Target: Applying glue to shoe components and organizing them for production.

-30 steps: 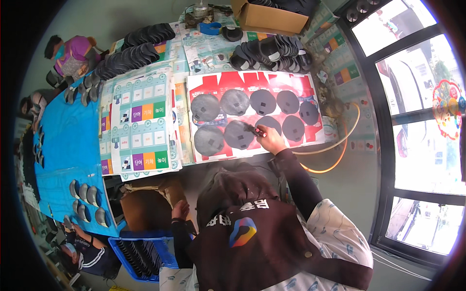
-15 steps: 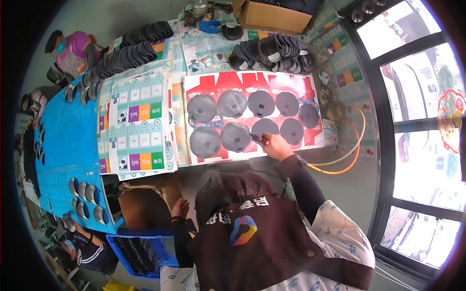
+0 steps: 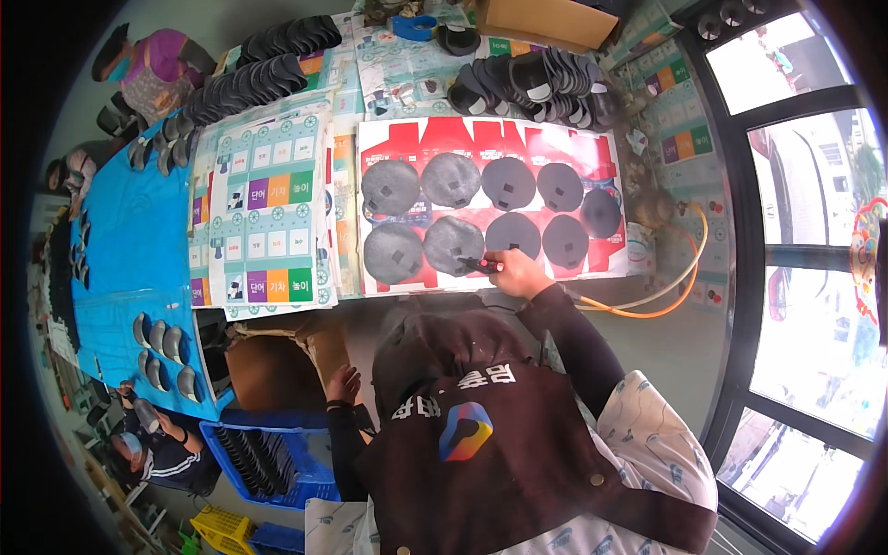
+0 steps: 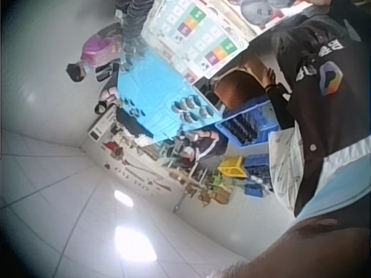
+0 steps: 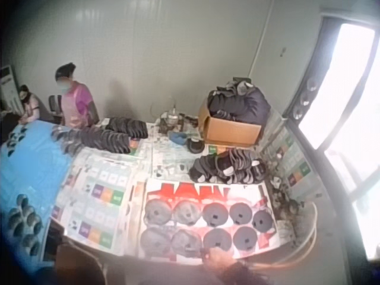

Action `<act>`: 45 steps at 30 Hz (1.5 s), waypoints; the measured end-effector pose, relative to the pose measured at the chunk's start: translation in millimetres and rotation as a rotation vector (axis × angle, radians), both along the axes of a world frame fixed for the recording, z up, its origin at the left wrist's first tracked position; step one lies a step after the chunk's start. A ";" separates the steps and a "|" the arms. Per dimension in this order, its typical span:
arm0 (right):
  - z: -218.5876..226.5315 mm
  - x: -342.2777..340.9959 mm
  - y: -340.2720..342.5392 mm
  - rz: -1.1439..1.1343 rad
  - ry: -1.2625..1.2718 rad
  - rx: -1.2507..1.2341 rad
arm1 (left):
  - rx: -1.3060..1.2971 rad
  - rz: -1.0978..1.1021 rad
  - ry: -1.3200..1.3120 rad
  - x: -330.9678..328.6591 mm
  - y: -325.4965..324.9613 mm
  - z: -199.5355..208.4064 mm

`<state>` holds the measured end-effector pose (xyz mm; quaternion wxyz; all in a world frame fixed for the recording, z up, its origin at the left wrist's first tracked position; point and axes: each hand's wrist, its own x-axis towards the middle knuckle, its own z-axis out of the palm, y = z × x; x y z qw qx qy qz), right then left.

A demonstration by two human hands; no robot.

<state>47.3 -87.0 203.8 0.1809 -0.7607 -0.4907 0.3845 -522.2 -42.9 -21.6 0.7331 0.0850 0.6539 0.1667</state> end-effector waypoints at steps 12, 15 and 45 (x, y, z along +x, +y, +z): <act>11.8 7.0 -6.8 -0.112 -0.221 0.067 | 0.129 -0.263 -0.271 -33.8 -8.6 -39.0; 9.3 14.7 -22.8 -0.221 -0.219 0.088 | -0.020 -0.072 -0.058 7.6 7.5 -18.5; -0.9 105.0 -67.8 -0.231 0.018 0.073 | 0.006 -0.159 -0.042 84.9 10.5 -4.4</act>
